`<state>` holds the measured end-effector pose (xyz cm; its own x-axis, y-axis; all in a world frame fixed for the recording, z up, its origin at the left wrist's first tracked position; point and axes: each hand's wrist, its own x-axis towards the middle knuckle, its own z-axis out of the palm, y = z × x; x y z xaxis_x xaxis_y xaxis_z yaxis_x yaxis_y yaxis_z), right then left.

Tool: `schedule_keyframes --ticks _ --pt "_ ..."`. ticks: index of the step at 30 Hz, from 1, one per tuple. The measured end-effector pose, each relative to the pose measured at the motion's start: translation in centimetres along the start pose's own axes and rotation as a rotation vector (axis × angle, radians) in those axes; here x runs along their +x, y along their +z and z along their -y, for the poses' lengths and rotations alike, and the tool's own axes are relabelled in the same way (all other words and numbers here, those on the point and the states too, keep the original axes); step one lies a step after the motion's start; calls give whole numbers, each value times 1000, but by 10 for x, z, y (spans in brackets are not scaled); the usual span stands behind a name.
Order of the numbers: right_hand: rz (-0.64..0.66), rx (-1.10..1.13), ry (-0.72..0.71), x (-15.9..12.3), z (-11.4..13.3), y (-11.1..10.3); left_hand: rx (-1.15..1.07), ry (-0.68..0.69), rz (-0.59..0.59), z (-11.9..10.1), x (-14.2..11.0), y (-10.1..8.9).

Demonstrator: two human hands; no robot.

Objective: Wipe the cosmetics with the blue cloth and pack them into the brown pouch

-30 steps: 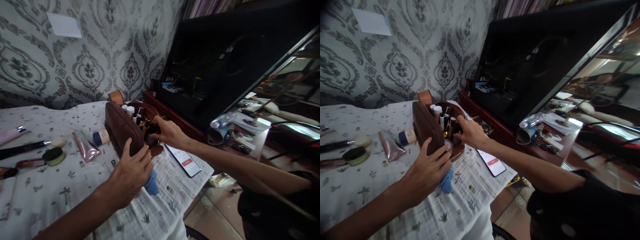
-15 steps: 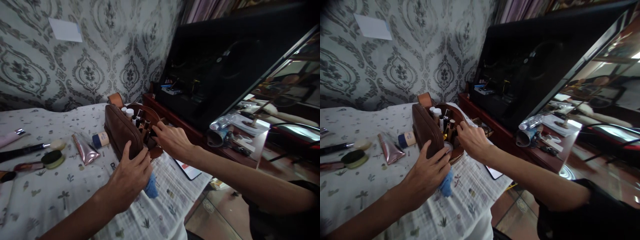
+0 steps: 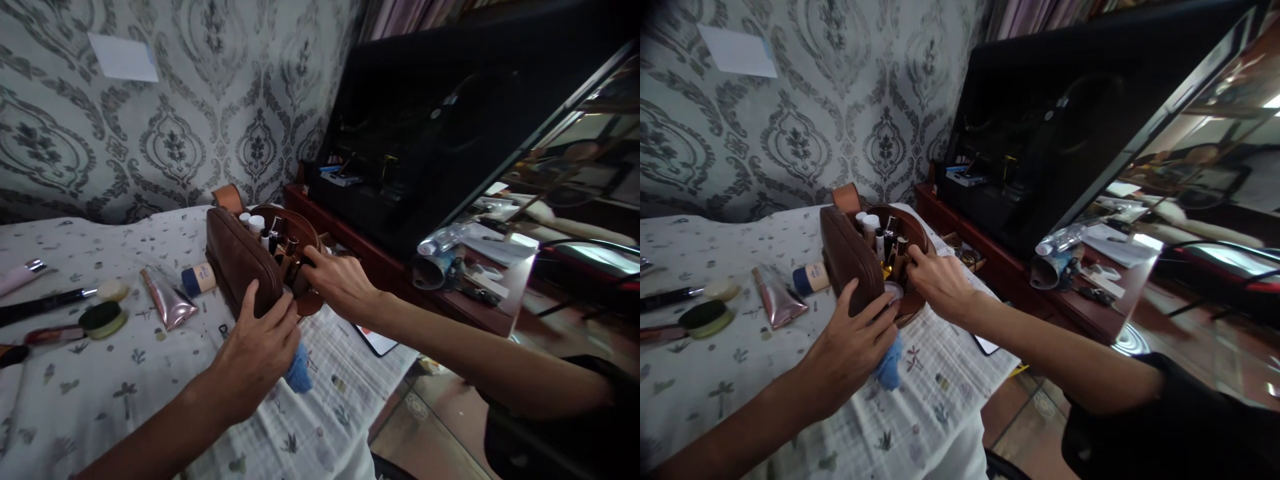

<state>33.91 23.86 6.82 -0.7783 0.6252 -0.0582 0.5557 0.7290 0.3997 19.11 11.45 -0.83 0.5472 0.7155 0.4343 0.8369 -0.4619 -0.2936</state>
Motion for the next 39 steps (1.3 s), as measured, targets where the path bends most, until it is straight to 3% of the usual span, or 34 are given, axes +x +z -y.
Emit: schedule_keyframes --ticks 12,20,24,29,33,36,39 --pt "-101 133 -55 -17 -13 12 -39 -15 -112 -1 4 -3" --pt "-291 292 -82 -37 -20 26 -61 -8 -72 -1 5 -11" --pt "-414 387 -164 -48 -15 38 -66 3 -41 -1 3 -15" --pt "-416 494 -295 -55 -12 51 -80 -8 -12 -4 1 -16" --pt "-456 528 -316 -46 -21 43 -85 -23 -22 -7 0 -12" --pt "-416 501 -427 -24 -24 23 -80 -34 -44 -8 -1 -8" --pt "-172 443 -626 6 -18 2 -94 -54 -76 -10 -3 -4"
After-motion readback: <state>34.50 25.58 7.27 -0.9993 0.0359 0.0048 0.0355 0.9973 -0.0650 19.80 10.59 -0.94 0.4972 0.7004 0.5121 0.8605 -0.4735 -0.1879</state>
